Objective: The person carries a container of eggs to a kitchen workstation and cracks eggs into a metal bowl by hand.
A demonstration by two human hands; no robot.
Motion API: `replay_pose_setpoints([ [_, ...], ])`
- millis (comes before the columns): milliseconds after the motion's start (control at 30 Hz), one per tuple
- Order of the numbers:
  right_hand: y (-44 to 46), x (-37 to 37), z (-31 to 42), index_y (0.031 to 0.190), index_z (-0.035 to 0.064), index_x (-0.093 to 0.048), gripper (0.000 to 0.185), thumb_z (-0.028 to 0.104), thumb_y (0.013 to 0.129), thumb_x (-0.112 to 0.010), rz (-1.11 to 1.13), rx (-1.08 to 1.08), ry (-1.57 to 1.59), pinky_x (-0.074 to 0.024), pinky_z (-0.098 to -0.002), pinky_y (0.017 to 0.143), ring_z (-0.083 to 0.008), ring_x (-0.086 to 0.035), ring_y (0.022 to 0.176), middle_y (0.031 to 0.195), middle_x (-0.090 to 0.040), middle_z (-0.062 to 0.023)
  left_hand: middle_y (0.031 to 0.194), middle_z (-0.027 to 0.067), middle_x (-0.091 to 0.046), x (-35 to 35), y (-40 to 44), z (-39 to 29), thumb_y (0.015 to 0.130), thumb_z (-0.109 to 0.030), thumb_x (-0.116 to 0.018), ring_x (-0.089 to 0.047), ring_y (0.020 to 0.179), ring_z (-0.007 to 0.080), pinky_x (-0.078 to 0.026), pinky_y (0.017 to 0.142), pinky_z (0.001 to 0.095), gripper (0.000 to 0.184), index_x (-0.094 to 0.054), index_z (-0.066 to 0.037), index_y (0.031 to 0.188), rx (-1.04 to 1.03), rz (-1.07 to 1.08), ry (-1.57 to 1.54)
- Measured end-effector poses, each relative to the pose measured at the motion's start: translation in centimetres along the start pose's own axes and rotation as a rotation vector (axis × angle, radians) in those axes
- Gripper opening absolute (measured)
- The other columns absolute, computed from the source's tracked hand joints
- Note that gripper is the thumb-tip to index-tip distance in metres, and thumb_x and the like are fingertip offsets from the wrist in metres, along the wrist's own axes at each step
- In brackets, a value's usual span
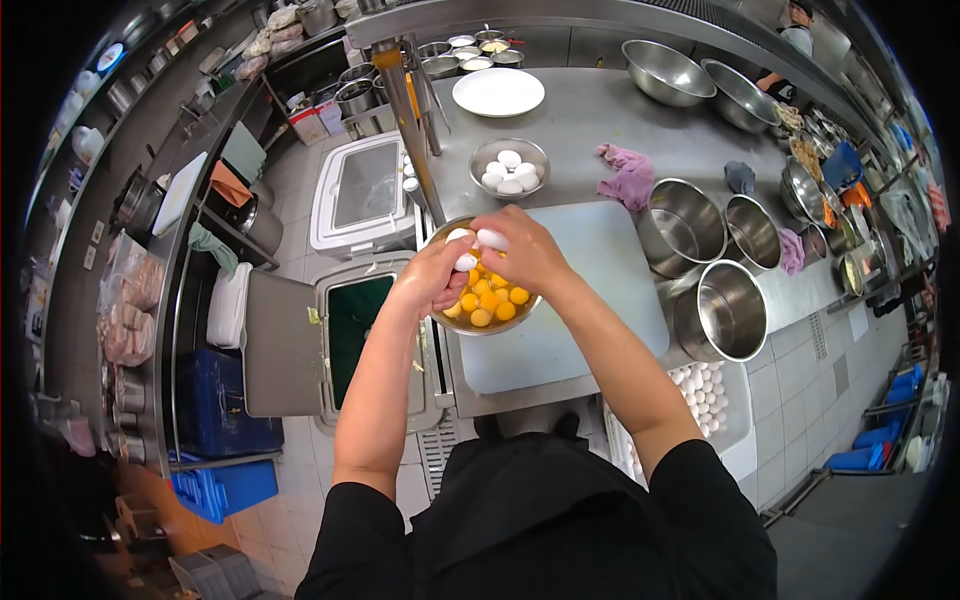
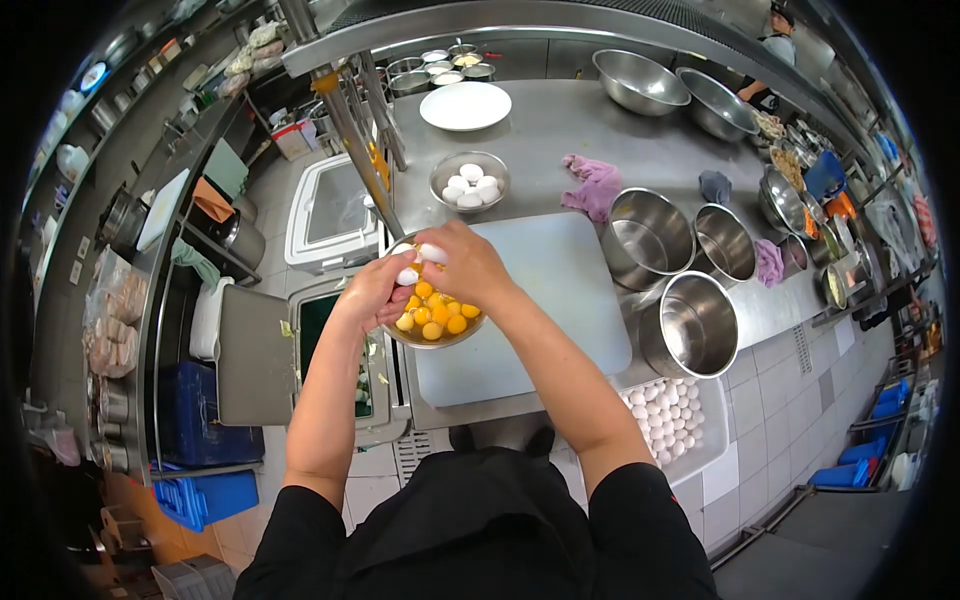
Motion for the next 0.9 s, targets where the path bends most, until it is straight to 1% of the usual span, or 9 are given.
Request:
replay_pose_setpoints([
  [333,0.9,1.1,-1.2,0.116,0.0126,-0.066,0.036,0.020,0.081,-0.071,-0.106,0.099,0.024,-0.0525,-0.0424,0.081,-0.0308,-0.063,0.091,0.099,-0.063,-0.0116,0.064,-0.0058,-0.047,-1.7,-3.1,-3.0,0.098,-0.042,-0.061,-0.036,0.046,0.0026,-0.022,0.039,0.0207,0.034,-0.060,-0.015,0.118,-0.112,-0.204,0.218],
  [400,0.7,0.4,-1.8,0.116,0.0090,-0.064,0.034,0.023,0.086,-0.071,0.020,-0.129,0.335,-0.0543,-0.0344,0.074,-0.0205,-0.064,0.084,0.095,-0.064,-0.0075,0.069,-0.0063,-0.051,0.5,-3.0,-2.2,0.097,-0.043,-0.062,-0.038,0.048,0.0027,-0.024,0.040,0.0199,0.034,-0.061,-0.014,0.116,-0.188,-0.188,0.236],
  [467,0.2,0.2,-1.9,0.117,0.0072,-0.062,0.035,0.025,0.088,-0.070,0.120,-0.304,0.525,-0.0522,-0.0305,0.066,-0.0159,-0.061,0.077,0.094,-0.064,-0.0063,0.085,-0.0042,-0.061,3.6,-4.3,-1.4,0.097,-0.039,-0.063,-0.049,0.068,0.0018,-0.041,0.057,0.0202,0.037,-0.062,-0.009,0.120,-0.207,-0.288,0.357],
  [567,-0.3,-0.4,-2.5,0.115,0.0038,-0.061,0.037,0.031,0.091,-0.069,0.254,-0.557,0.802,-0.0466,-0.0248,0.051,-0.0099,-0.057,0.064,0.086,-0.062,-0.0045,0.100,0.0048,-0.068,10.4,-4.9,1.8,0.094,-0.039,-0.065,-0.063,0.083,0.0128,-0.051,0.071,0.0273,0.046,-0.060,-0.007,0.127,-0.163,-0.327,0.676],
  [633,-0.5,-0.7,-2.7,0.113,0.0023,-0.060,0.039,0.035,0.092,-0.068,0.292,-0.635,0.892,-0.0430,-0.0229,0.044,-0.0085,-0.055,0.057,0.079,-0.060,-0.0040,0.121,0.0167,-0.066,13.2,-6.3,3.8,0.091,-0.038,-0.068,-0.063,0.113,0.0284,-0.051,0.093,0.0373,0.054,-0.058,-0.005,0.131,-0.082,-0.736,1.381],
  [733,-0.6,-1.1,-2.7,0.109,0.0023,-0.061,0.040,0.038,0.093,-0.066,0.351,-0.668,0.823,-0.0426,-0.0239,0.044,-0.0085,-0.052,0.052,0.073,-0.059,-0.0015,0.135,0.0220,-0.057,12.2,-6.2,2.6,0.087,-0.037,-0.072,-0.051,0.131,0.0363,-0.043,0.106,0.0435,0.060,-0.057,-0.005,0.135,-0.224,-0.831,1.162],
  [767,-0.5,-1.3,-2.7,0.109,0.0034,-0.061,0.039,0.040,0.094,-0.065,0.348,-0.663,0.793,-0.0412,-0.0238,0.043,-0.0081,-0.050,0.049,0.070,-0.058,-0.0006,0.133,0.0193,-0.060,10.5,-5.4,2.2,0.086,-0.035,-0.074,-0.055,0.125,0.0358,-0.045,0.103,0.0413,0.059,-0.058,-0.004,0.133,-0.412,-0.797,1.147],
  [833,-0.3,-1.6,-2.3,0.109,0.0044,-0.062,0.039,0.041,0.095,-0.064,0.355,-0.659,0.758,-0.0398,-0.0238,0.041,-0.0077,-0.048,0.046,0.068,-0.056,0.0002,0.129,0.0150,-0.064,6.7,-2.6,2.1,0.089,-0.027,-0.073,-0.062,0.112,0.0253,-0.051,0.093,0.0358,0.053,-0.058,-0.007,0.135,-0.475,-0.511,0.857],
  [900,-0.1,-1.4,-1.7,0.111,0.0078,-0.063,0.040,0.045,0.095,-0.062,0.381,-0.640,0.574,-0.0473,-0.0297,0.051,-0.0151,-0.059,0.057,0.073,-0.062,-0.0043,0.117,0.0113,-0.066,2.4,-1.3,1.1,0.089,-0.017,-0.071,-0.062,0.101,0.0193,-0.051,0.088,0.0324,0.051,-0.056,-0.006,0.136,-0.585,-0.225,0.563],
])
Point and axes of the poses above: each hand's wrist, its own y-axis towards the middle knuckle, its own x-axis out of the back of the hand, z = x × y, the point moved 3 cm from there along y, towards the middle knuckle
